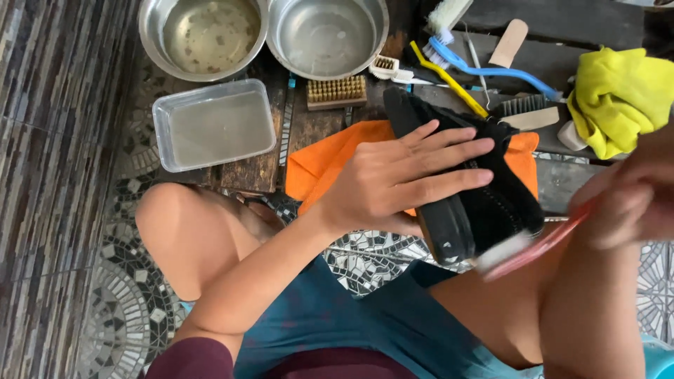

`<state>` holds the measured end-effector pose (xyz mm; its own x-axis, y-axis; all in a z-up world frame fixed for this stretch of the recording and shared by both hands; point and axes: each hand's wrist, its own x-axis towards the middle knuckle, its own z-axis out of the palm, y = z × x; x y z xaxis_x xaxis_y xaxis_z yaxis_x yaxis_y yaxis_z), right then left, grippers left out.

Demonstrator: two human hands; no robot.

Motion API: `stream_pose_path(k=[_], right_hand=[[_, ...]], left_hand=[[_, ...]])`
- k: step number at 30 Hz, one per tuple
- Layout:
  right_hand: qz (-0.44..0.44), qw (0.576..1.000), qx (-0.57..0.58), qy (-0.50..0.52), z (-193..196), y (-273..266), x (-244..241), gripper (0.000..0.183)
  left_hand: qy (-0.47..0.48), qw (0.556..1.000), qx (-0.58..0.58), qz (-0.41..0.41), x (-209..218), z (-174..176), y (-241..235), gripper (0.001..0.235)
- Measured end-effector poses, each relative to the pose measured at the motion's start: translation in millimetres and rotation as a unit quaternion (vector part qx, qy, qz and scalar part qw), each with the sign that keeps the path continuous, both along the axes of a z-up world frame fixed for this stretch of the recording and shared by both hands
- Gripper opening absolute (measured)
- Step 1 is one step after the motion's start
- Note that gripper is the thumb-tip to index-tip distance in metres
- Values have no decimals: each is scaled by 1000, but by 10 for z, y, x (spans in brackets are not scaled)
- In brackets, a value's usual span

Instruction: The person cleans a black shoe using a toothbrush and a cloth. They scrub the shoe's surface and sole with the toothbrush and wipe it with the cloth.

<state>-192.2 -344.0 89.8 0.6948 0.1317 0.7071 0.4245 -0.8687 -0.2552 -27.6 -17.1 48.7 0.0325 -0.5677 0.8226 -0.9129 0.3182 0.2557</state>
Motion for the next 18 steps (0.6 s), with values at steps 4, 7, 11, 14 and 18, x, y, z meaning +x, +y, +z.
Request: stream_pose_path(k=[4,7,11,14,18], right_hand=[[-49,942,77,-324,-1195,-513,107,40],[-125,948,212,-204,-954,-329,162,25],[-30,950,194,-242,-427,18,203,26],[-31,989,-102,107,50,322,145,59],[-114,921,135,-346,-572,152,307,42]], left_hand=[[9,1000,-3,-10,21,13,16,71],[29,1000,-3,-7,85,-18,14,67],[38,999,-3,-13,109,-7,56,63],[61,998,-18,-15,112,-15,62,55],[124,992,-22,-15,135,16,95,66]])
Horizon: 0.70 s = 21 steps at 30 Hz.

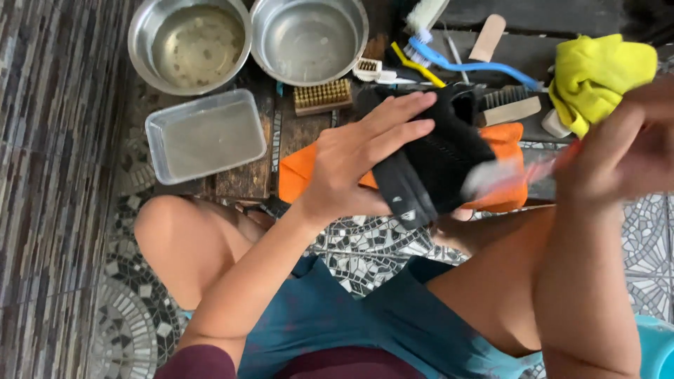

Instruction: The person cleans a black shoe using a toothbrush and a cloth. They scrub the shoe's surface and sole with the toothbrush and wipe it with the cloth.

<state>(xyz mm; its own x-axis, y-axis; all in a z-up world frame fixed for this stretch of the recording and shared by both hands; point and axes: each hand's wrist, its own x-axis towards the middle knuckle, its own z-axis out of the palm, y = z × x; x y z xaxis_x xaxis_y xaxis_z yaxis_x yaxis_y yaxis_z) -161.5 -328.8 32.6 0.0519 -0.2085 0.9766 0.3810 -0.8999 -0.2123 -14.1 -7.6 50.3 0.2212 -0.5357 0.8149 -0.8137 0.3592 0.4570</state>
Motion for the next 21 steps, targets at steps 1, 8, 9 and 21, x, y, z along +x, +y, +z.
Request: stream_pose_path(k=[1,8,9,21], right_hand=[[-4,996,-65,-64,8,-19,23,43],[-65,990,-120,43,121,80,79,48],[-19,999,-34,32,139,98,98,42],[-90,987,-36,128,400,297,277,54]], left_hand=[[-5,1000,-17,1,26,19,5,64],[75,997,-35,-5,33,-60,20,70],[89,995,-53,-5,48,-30,14,73],[148,978,-144,28,188,-91,-21,99]])
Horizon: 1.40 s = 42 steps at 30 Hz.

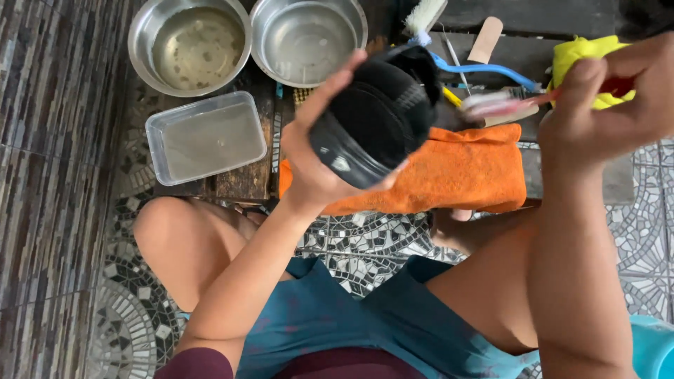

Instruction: The person cleans a black shoe using a toothbrush and a cloth. They scrub the shoe's surface and sole with the toothbrush and wipe it with the cloth.

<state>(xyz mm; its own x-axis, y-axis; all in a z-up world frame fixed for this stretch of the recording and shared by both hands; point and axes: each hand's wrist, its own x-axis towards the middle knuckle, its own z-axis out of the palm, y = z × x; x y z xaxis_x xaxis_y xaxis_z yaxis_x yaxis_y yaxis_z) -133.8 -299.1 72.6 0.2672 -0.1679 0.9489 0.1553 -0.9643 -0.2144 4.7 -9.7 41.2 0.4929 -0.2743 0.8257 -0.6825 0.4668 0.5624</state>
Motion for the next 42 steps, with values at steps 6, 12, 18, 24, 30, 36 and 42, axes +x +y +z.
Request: stream_pose_path(k=[6,12,18,24,30,36,42], right_hand=[[22,983,160,87,-230,-286,132,60],[56,969,199,137,-165,-236,110,63],[31,961,208,181,-147,-205,129,57],[48,939,236,244,-75,81,175,53],[70,911,238,330,19,329,234,55],[131,860,308,384,-24,306,200,30],[218,848,285,392,-24,316,170,14]], left_hand=[[43,992,-104,52,104,-93,-16,100],[175,976,-61,116,300,-714,198,94],[376,900,-212,-66,191,-706,-37,72],[501,809,-203,-231,-48,-458,-193,69],[632,711,-108,-288,-15,-560,-264,81],[633,717,-105,-272,88,-778,-352,70],[625,740,-51,-242,-127,-320,-319,79]])
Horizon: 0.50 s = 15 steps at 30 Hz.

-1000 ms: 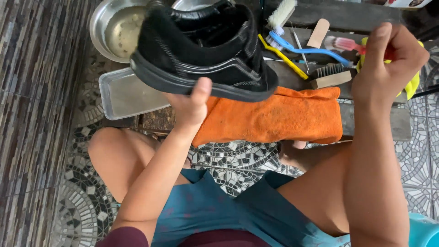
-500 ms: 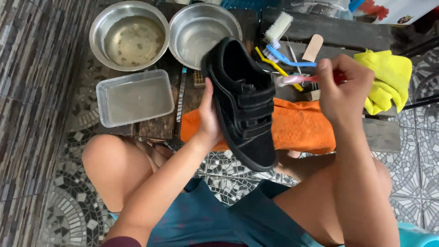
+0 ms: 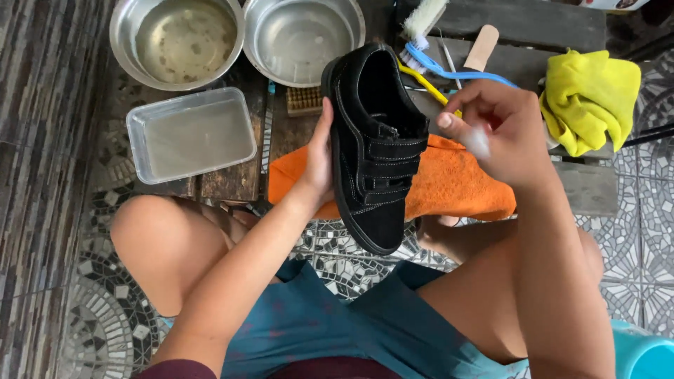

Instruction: The person cleans a black shoe using a toothbrush and a cloth. They scrub the shoe's surface and sole with the toothbrush and wipe it with the cloth.

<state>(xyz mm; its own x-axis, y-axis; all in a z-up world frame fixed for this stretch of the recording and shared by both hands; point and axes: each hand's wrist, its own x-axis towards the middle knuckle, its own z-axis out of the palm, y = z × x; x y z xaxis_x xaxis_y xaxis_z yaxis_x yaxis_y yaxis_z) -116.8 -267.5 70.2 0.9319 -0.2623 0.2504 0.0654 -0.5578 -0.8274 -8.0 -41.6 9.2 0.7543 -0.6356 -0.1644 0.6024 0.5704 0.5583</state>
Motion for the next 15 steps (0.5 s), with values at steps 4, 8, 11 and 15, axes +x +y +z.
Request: stream_pose_path(k=[4,8,11,15], right_hand=[[77,996,42,-19,252,251,-50,13],[117,993,18,-4,173,200,-11,26],[132,991,32,-5,193,279,24,28],[159,987,20,13,137,294,52,27]], left_hand=[[-22,999,43,-19,-68,271,57,104],[-1,999,31,-38,72,35,31,93],[0,998,43,-40,47,172,35,104],[6,998,37,-43,50,133,19,98]])
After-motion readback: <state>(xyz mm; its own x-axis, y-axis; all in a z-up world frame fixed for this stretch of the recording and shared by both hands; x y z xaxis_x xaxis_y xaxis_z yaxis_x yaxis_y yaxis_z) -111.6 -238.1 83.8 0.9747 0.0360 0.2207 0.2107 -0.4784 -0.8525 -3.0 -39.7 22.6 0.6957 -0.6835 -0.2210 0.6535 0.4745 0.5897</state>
